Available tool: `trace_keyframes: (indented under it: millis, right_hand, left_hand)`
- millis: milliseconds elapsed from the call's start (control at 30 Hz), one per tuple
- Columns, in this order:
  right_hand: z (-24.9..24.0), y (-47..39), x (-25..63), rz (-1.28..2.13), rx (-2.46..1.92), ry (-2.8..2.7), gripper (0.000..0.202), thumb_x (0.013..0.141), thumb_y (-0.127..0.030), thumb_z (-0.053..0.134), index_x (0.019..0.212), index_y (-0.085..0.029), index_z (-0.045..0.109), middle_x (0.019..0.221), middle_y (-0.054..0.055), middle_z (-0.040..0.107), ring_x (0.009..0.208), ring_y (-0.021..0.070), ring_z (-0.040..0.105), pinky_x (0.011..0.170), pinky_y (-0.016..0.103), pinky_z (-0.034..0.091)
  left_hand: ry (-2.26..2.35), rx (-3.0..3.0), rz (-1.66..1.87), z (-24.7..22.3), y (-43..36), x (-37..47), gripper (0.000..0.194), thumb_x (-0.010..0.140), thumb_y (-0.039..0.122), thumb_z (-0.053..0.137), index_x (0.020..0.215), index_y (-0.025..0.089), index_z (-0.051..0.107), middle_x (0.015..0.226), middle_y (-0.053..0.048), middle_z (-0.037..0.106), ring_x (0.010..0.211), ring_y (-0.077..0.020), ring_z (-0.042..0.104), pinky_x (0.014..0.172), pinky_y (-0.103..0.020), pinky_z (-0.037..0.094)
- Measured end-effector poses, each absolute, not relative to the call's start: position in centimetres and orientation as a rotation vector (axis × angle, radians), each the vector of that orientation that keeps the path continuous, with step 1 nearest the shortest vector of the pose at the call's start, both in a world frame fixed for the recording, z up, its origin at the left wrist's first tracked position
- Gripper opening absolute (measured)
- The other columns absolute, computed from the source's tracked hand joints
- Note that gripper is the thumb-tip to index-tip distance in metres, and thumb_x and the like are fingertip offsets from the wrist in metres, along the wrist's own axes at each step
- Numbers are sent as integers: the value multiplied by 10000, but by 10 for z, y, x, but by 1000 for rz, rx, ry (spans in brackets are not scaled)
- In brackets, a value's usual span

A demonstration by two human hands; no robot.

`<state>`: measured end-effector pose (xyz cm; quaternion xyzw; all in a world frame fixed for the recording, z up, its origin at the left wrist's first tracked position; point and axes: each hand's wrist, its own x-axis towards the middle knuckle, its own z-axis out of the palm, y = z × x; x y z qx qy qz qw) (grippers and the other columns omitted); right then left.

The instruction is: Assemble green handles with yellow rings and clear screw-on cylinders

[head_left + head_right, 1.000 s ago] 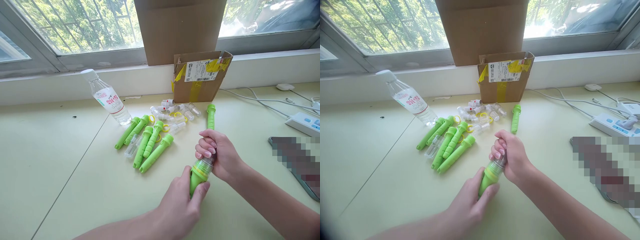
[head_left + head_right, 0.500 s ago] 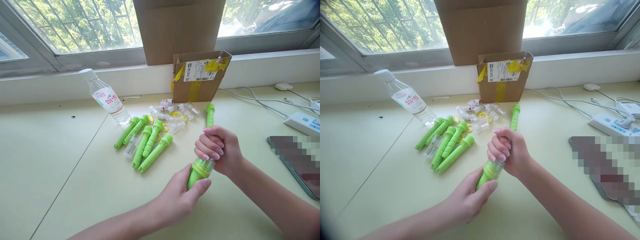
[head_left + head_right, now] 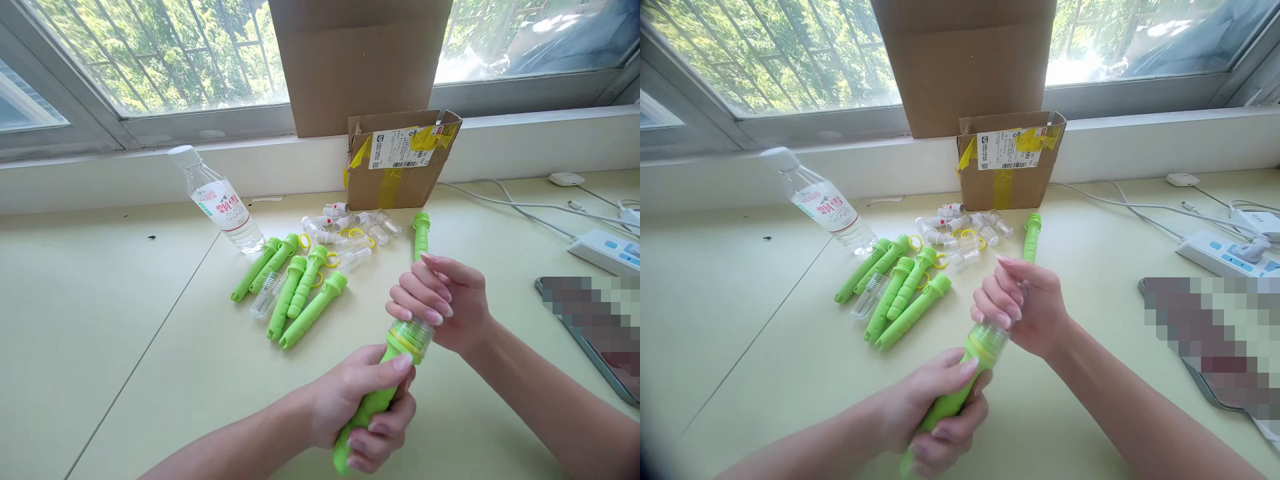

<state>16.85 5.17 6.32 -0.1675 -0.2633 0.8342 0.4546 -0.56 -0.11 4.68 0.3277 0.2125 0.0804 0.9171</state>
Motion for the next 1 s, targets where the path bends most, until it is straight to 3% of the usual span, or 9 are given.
trace_keyframes:
  millis: [100,233,367,500,633,767,867,1000]
  right_hand:
    - [60,52,167,2054,-453,-610,584,822,-215,531,371,-192,160,309,-71,171,311,66,286,476,239,428]
    - [62,50,159,1962,-623,-394,579,752,-177,533,365,-208,104,294,-74,119,281,65,208,402,238,390]
    - [66,47,154,1877,-800,-339,536,735,-181,557,367,-215,168,280,-67,204,276,73,250,391,248,396]
    - [67,48,161,1960,-675,-483,473,762,-203,568,392,-196,273,326,-50,331,329,82,361,465,252,449]
    - [66,52,170,2056,-384,-618,427,817,-263,536,449,-190,331,428,-34,432,448,102,477,548,256,490]
    - [68,49,171,2148,-220,-747,537,882,-281,471,408,-200,233,348,-65,257,340,75,326,459,228,428]
    - [73,45,167,2097,-346,-824,560,869,-245,494,386,-203,215,328,-70,222,317,73,289,435,232,403]
    - [80,38,159,1932,-466,-867,570,831,-225,529,356,-197,214,290,-69,197,275,72,287,395,241,373]
  left_hand:
    - [664,860,214,48,-2,-4,388,863,569,554,845,229,369,516,110,386,333,-56,299,320,-183,272]
    - [988,1085,288,50,-11,4,350,904,551,490,898,208,421,578,93,369,417,-65,313,383,-208,280]
    - [1085,1309,516,46,-19,6,325,913,494,521,841,185,452,673,52,419,569,-78,364,520,-223,319]
    - [773,922,309,42,-12,1,343,906,551,502,905,234,368,560,98,379,369,-67,289,352,-197,266]
    - [374,588,184,43,-5,-5,433,875,657,458,831,244,335,509,104,359,304,-54,213,282,-169,213]
    - [465,798,180,45,-8,-3,442,877,553,538,659,201,383,440,82,335,320,-60,291,307,-193,263]
    - [739,1052,200,46,-12,3,437,835,469,621,607,199,362,464,80,316,381,-55,302,357,-200,250]
    - [994,1350,418,39,-17,6,251,799,177,525,649,201,325,572,63,312,511,-67,262,445,-220,229]
